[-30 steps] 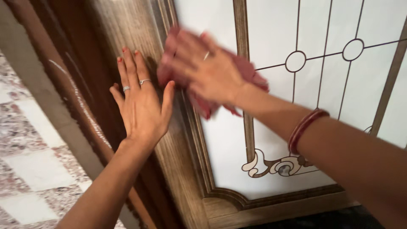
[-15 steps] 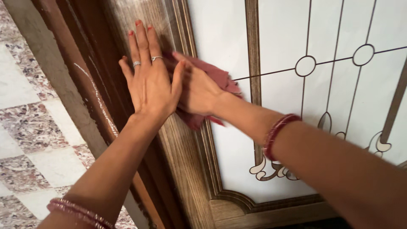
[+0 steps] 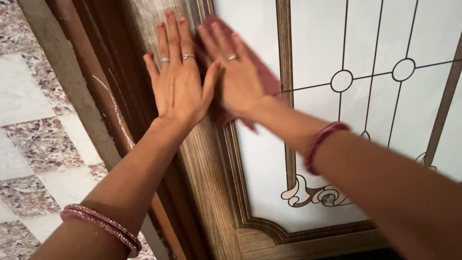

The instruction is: The person wipes a decorative door with a red cloth, moving methodically from the lower sections upward along the vertical panels and ornate patterns. The hands maintain consistent contact with the surface, covering the entire visible area of the door.

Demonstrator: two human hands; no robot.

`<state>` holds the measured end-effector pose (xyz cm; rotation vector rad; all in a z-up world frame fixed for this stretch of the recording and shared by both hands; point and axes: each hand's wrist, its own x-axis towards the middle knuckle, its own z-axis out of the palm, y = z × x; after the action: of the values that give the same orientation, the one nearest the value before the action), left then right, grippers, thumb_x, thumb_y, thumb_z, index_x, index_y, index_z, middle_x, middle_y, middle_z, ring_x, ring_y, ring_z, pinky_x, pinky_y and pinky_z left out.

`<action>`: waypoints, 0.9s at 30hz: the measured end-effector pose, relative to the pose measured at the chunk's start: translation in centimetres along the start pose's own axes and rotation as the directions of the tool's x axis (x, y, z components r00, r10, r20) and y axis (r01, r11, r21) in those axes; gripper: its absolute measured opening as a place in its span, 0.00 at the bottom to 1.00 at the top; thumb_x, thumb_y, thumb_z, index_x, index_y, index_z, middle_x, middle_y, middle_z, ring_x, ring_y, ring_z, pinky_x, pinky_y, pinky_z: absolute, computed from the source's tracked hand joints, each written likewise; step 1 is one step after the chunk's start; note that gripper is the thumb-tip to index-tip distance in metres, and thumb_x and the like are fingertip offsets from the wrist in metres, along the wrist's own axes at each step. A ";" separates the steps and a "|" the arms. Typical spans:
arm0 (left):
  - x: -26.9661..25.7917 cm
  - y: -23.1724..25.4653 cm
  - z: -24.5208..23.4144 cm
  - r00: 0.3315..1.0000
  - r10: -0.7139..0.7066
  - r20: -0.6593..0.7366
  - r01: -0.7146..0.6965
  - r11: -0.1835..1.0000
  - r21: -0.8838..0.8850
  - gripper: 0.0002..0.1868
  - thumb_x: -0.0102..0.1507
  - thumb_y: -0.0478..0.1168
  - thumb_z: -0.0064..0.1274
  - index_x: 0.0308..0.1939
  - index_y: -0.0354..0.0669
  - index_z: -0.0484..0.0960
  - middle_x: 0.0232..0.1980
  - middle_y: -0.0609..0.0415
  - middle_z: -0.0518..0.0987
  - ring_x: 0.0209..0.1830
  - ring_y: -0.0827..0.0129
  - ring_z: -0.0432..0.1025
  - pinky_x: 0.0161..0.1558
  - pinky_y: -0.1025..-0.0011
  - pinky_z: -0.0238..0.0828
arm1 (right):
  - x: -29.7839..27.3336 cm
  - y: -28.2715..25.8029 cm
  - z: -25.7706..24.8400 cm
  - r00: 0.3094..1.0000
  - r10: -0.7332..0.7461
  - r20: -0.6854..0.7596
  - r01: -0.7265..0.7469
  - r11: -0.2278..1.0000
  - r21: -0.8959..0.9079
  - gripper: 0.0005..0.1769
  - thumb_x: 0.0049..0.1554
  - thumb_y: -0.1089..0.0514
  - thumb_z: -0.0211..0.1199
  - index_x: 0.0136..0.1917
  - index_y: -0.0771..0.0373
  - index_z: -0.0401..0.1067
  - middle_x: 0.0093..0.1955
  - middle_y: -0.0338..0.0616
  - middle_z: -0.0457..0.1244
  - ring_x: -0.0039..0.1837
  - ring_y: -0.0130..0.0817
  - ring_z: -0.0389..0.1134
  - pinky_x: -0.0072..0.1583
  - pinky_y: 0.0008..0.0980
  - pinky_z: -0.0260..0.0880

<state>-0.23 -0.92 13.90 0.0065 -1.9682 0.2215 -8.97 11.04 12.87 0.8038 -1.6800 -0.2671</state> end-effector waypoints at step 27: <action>4.5 -2.1 -3.6 0.998 0.018 -0.057 -0.011 0.993 0.121 0.49 0.74 0.64 0.44 0.83 0.36 0.37 0.86 0.41 0.36 0.86 0.49 0.34 0.77 0.34 0.39 | 8.8 3.6 -0.1 0.960 0.137 -0.245 -0.082 0.971 0.223 0.49 0.59 0.44 0.58 0.86 0.62 0.43 0.86 0.57 0.41 0.86 0.53 0.36 0.80 0.61 0.32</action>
<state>1.47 -1.96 19.70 0.0628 -1.8949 0.3461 -10.80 8.16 21.78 0.8584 -1.5132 0.0942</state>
